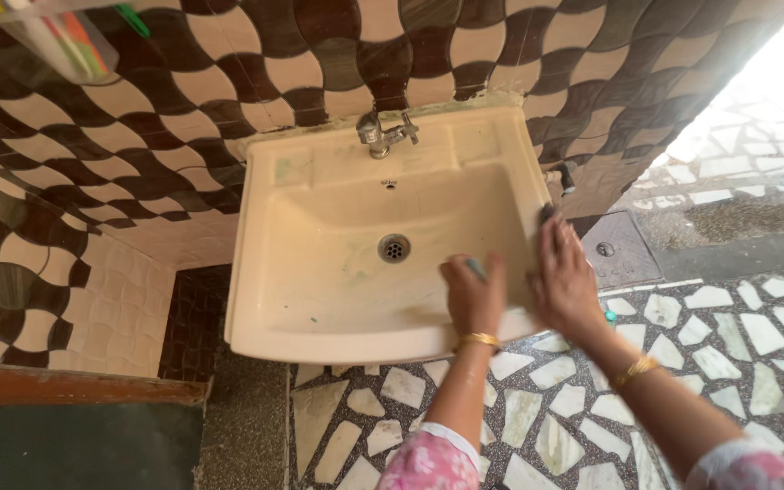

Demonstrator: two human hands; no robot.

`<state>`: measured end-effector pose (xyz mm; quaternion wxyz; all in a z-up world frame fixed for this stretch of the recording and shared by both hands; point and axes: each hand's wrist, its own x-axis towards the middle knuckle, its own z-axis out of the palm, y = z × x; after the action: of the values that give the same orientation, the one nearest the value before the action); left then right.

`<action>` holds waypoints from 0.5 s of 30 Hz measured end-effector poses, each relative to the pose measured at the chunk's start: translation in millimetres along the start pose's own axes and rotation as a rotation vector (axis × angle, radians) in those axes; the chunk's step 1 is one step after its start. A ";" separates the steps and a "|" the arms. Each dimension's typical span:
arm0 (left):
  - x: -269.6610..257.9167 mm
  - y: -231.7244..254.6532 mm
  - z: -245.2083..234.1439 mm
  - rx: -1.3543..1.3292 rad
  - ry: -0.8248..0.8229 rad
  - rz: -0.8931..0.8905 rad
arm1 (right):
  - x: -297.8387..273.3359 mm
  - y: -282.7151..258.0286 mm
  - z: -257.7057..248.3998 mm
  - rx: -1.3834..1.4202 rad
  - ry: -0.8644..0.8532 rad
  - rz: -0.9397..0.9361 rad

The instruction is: The person scrubs a white bathroom sink with a blue sponge, focusing on the basin, faucet, and drain. They repeatedly rinse the sponge under running water and continue scrubbing different areas of the sink.

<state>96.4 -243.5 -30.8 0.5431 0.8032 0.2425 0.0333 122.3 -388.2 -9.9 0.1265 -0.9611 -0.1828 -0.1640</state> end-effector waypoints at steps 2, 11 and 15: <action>-14.1 11.8 9.6 0.274 -0.041 0.208 | 19.8 18.6 21.2 0.154 -0.018 -0.054; -24.2 38.1 45.1 0.417 -0.002 0.425 | 187.3 82.9 103.1 0.281 -0.072 -0.048; -30.3 41.3 38.7 0.416 -0.033 0.423 | 135.3 77.8 92.8 0.324 -0.015 -0.054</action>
<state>96.6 -301.6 -3.5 0.3517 0.9304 0.0625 0.0823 296.8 -388.2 -60.1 0.2741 -0.9239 -0.2337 -0.1288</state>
